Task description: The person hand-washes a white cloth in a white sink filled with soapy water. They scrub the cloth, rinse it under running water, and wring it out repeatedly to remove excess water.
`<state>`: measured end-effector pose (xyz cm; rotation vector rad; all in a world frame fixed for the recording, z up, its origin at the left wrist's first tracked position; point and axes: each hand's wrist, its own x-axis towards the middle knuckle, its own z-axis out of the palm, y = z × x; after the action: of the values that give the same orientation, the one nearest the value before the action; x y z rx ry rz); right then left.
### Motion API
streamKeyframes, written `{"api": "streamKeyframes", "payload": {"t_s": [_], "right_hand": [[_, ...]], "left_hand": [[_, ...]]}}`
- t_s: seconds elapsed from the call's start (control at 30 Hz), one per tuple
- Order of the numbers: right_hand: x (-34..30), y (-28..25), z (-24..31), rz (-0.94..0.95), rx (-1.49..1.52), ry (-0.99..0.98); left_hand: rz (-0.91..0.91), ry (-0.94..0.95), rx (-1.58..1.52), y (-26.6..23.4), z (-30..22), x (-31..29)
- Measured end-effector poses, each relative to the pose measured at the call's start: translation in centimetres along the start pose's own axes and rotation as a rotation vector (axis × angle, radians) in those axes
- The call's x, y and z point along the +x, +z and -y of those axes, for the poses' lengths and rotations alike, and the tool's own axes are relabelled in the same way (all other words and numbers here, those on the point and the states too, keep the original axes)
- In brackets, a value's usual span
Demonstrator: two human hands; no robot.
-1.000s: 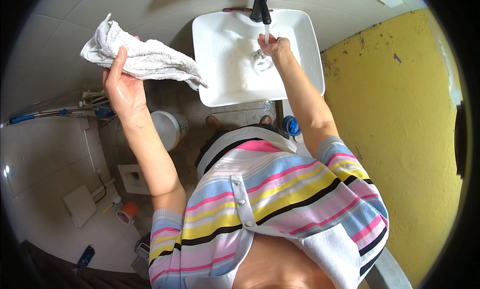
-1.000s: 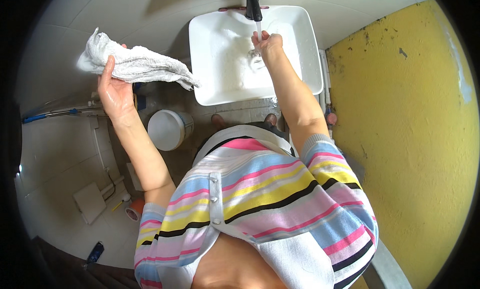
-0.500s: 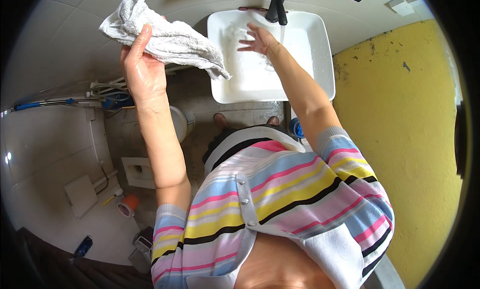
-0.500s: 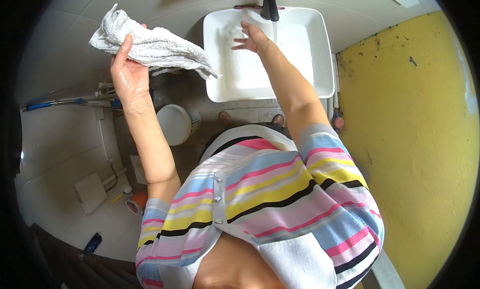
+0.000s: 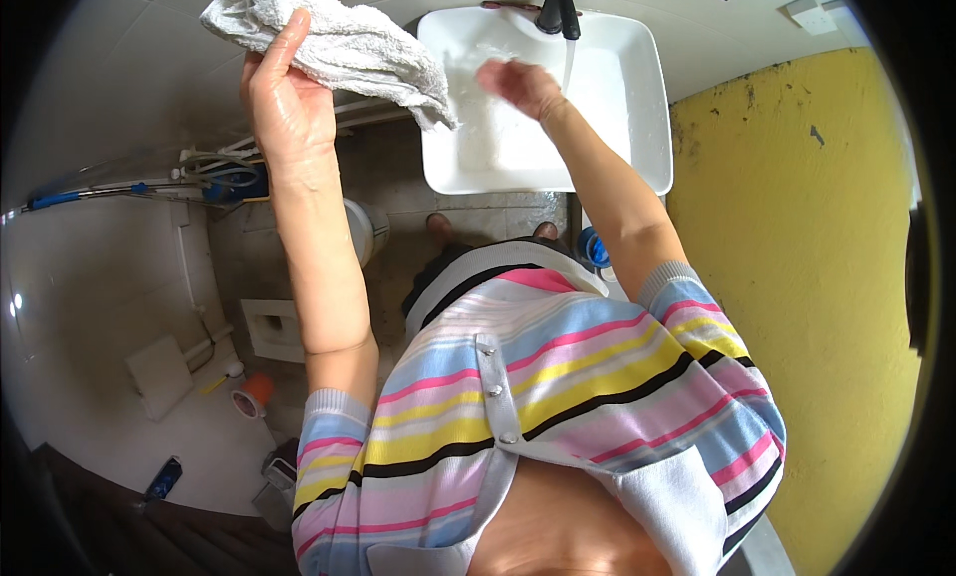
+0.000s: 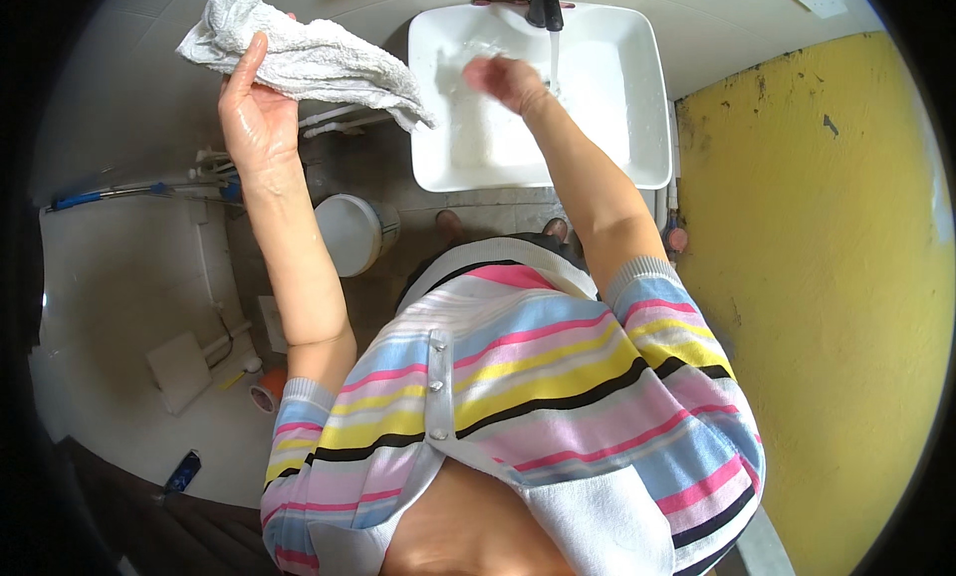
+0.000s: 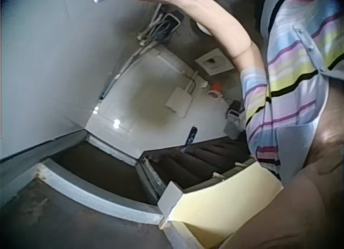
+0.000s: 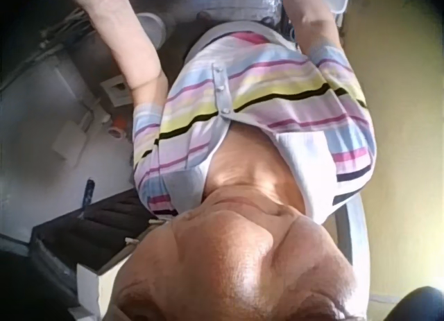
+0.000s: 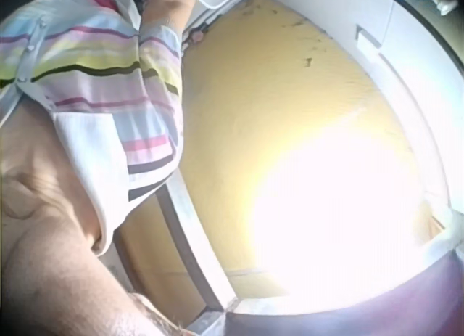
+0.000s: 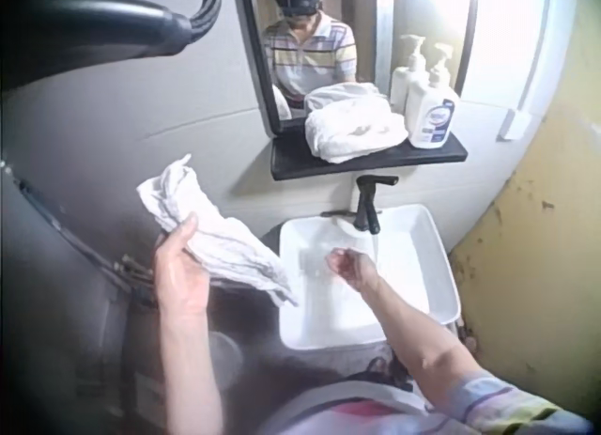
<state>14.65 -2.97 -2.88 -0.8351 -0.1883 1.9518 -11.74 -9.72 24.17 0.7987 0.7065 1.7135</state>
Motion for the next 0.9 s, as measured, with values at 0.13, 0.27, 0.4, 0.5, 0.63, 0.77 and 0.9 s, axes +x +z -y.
{"api": "streamKeyframes", "payload": {"t_s": [0.13,0.27,0.4,0.5,0.63,0.77,0.9], "right_hand": [[-4.0,4.5,-3.0,-0.199,-0.6,0.328],[-1.1,-3.3,0.0,-0.603,0.155,-0.145],[-2.9,-3.7,1.3,-0.483,0.311,-0.355],[-3.0,-3.6,1.6,-0.159,0.22,-0.27],[-3.2,-0.1,-2.3,0.049,-0.187,0.055],[-5.7,1.8,-5.2,-0.016,-0.954,0.336],[-5.9,0.1,-2.1,-0.36,-1.359,0.204]], "left_hand": [[-0.004,-0.001,0.027,-0.9,-0.5,0.3],[-0.009,-0.041,0.012,0.6,-0.6,0.2],[-0.029,-0.034,0.017,0.2,-0.8,-0.5],[-0.012,-0.059,-0.006,0.3,-0.6,-0.2],[-0.025,-0.095,0.002,0.2,-0.6,0.6],[0.001,-0.08,-0.007,-0.3,-0.2,0.9],[0.019,-0.075,-0.014,-1.0,0.3,1.7]]}}
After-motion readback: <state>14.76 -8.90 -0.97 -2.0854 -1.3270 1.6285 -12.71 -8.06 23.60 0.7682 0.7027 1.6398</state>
